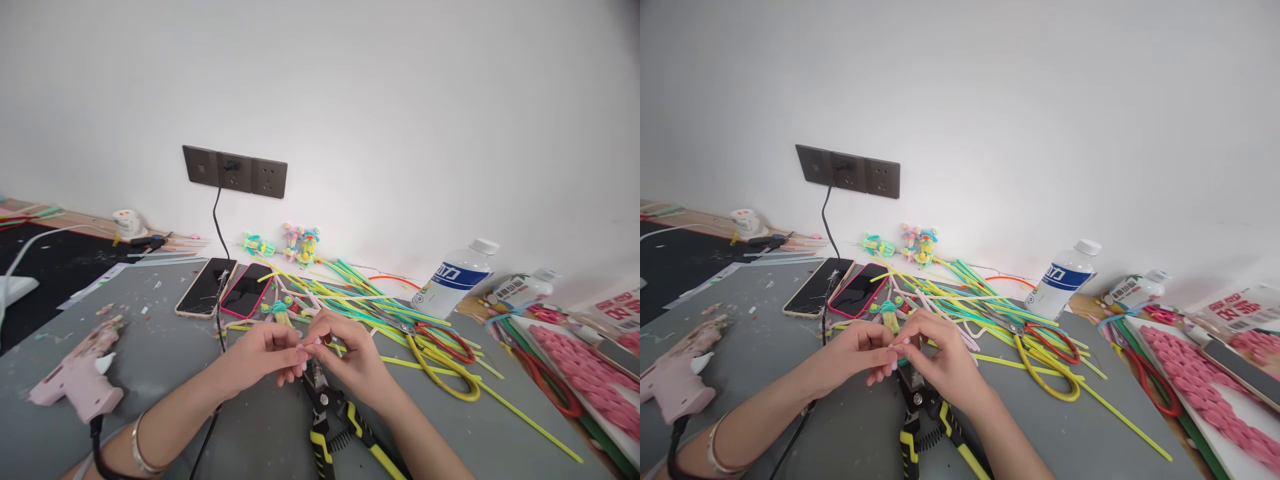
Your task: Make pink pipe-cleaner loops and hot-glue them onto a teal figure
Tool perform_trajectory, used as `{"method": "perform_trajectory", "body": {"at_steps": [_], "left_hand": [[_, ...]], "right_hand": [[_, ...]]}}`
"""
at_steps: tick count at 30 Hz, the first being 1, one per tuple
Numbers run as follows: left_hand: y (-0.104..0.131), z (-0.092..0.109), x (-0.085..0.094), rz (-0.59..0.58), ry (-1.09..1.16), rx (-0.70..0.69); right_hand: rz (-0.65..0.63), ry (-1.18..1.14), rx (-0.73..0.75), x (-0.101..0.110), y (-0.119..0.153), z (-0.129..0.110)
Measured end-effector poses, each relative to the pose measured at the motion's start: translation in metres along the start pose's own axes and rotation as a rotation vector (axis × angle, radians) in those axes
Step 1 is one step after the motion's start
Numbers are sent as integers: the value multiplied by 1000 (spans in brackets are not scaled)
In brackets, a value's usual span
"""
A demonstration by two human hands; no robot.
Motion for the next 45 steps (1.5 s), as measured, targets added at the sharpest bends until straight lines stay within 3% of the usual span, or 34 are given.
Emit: {"method": "perform_trajectory", "body": {"at_steps": [7, 23, 36, 45], "left_hand": [[1, 0, -1, 76, 88, -99], [4, 3, -7, 156, 334, -154], [4, -2, -3, 109, 371, -150], [2, -2, -4, 77, 243, -224]], "right_hand": [[68, 10, 39, 2, 0, -3], [98, 73, 205, -2, 2, -3], [82, 4, 160, -5, -1, -1], [44, -46, 55, 1, -2, -4]]}}
Point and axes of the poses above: each hand's wrist, its own y-axis away from the middle knuckle, its own x-axis out of the back of the hand, z = x × y, the point moved 2 cm from there along -y, towards the middle knuckle, and after that the axes turned 6 degrees about -x, right-handed, at the moved point
